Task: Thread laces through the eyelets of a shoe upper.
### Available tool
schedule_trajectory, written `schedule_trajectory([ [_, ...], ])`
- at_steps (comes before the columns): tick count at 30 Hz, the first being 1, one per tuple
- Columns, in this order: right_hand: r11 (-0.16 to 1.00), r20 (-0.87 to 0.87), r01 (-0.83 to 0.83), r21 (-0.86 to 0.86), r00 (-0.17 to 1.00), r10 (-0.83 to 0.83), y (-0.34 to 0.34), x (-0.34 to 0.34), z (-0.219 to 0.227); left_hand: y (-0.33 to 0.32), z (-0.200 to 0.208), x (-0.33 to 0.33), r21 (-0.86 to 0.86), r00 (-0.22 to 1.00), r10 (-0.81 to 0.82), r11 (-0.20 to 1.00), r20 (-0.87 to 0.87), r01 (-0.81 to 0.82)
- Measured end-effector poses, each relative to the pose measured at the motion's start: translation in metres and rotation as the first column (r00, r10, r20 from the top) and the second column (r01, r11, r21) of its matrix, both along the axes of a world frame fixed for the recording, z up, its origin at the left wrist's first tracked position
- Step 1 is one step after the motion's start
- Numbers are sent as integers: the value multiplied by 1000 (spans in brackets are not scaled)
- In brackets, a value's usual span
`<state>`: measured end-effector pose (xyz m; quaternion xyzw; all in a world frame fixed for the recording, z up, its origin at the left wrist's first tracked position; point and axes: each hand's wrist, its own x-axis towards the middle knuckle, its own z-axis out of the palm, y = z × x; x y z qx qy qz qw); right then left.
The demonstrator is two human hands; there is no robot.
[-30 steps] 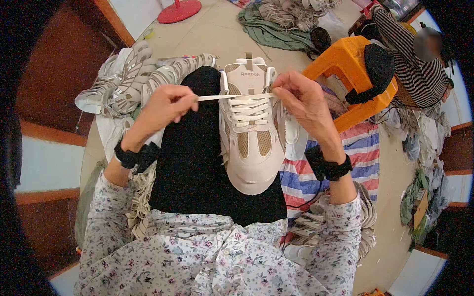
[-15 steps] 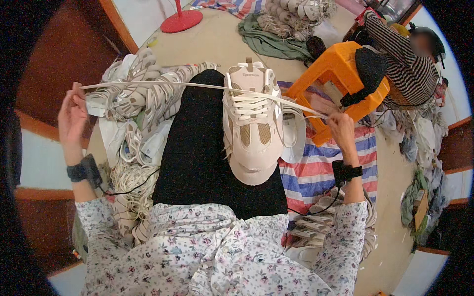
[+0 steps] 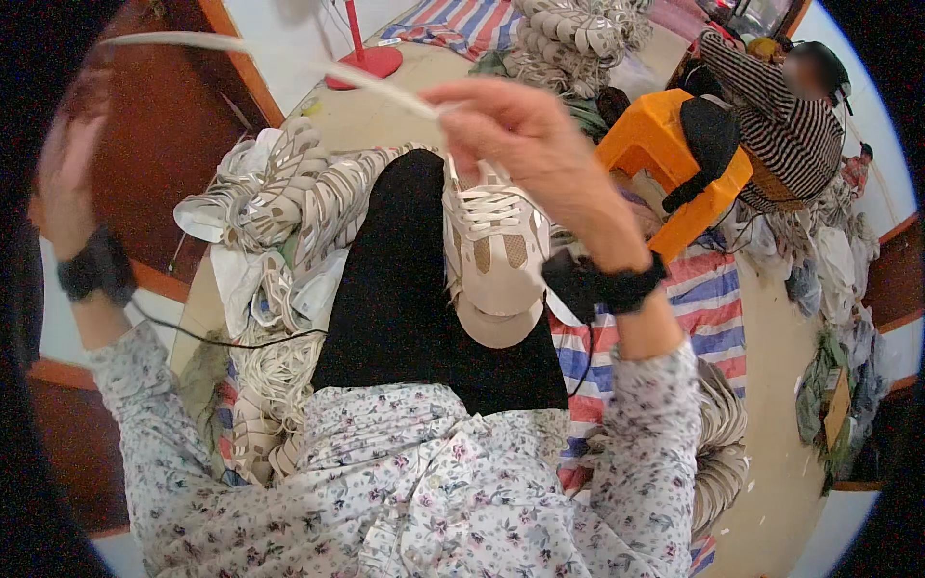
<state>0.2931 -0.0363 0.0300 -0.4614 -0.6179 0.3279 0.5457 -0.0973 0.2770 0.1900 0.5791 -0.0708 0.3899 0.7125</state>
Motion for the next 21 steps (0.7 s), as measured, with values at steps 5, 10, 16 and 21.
schedule_trajectory([
  [5,956,-274,273,107,933,-236,-100,65,47,-80,-142,170,500,857,302,864,-417,-61],
  [10,811,-570,581,72,691,-444,-236,190,34,-172,-235,262,796,812,475,605,-341,-20],
  [16,649,-716,757,-77,411,-564,-418,295,-45,-180,-257,290,849,855,466,524,-226,-62],
  [21,557,-765,816,-154,258,-589,-451,307,-70,-184,-258,286,781,819,467,624,-335,-36],
])
